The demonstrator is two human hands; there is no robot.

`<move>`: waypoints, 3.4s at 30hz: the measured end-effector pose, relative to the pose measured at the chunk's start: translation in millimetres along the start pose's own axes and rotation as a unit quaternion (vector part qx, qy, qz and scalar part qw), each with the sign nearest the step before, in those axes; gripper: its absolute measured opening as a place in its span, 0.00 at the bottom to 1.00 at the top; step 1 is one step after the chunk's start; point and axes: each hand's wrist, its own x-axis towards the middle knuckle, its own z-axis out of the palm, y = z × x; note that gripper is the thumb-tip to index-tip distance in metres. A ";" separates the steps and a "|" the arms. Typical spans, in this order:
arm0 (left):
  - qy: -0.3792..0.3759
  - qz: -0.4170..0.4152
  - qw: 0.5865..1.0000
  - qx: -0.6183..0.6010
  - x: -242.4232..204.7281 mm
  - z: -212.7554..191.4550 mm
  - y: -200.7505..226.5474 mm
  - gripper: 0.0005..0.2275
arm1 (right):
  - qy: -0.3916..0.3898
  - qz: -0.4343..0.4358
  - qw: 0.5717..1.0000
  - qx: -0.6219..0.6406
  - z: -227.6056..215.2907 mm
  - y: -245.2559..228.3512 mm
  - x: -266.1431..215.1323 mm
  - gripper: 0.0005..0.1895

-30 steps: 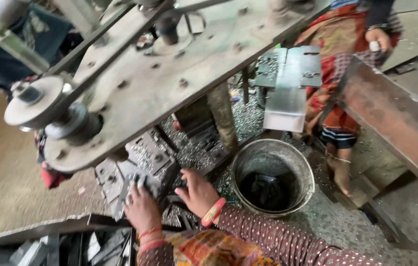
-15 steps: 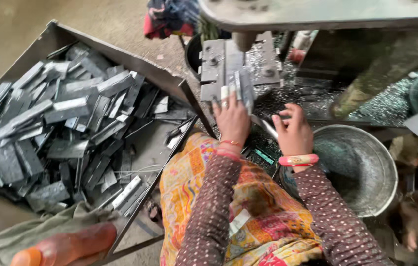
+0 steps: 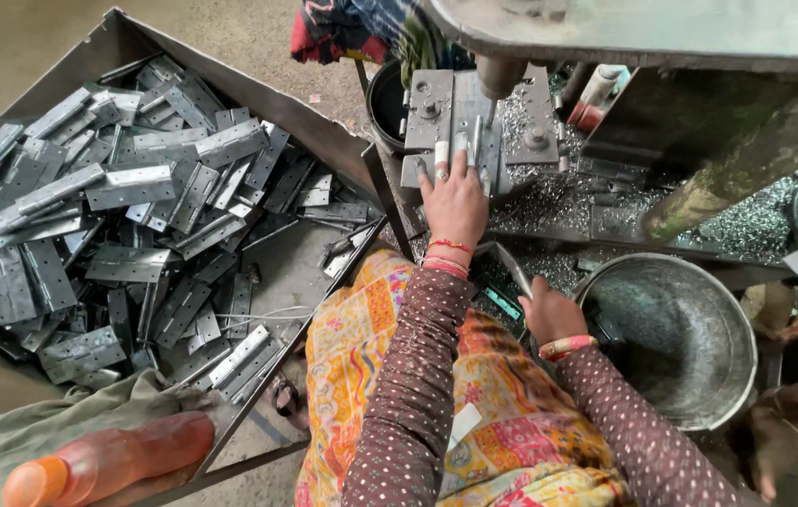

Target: The person wraps white tape around their fingers, then picks up rectangular metal parts from a bin and processes them using a machine. They repeatedly place the metal pieces under a press and operate a lever to shape or cut them.

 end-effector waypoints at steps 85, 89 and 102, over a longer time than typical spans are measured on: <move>-0.007 -0.215 0.966 0.143 12.0 156.3 -293.1 0.21 | 0.075 -0.036 0.996 0.023 -133.7 -59.3 13.2 0.15; 0.047 -0.111 0.936 0.329 0.5 158.7 -295.7 0.20 | 0.061 -0.021 0.998 -0.013 -136.6 -62.4 10.6 0.14; 0.155 -0.340 0.860 -0.349 -74.3 -21.7 -303.9 0.15 | 0.129 -0.077 0.987 0.051 -132.0 -63.3 7.3 0.14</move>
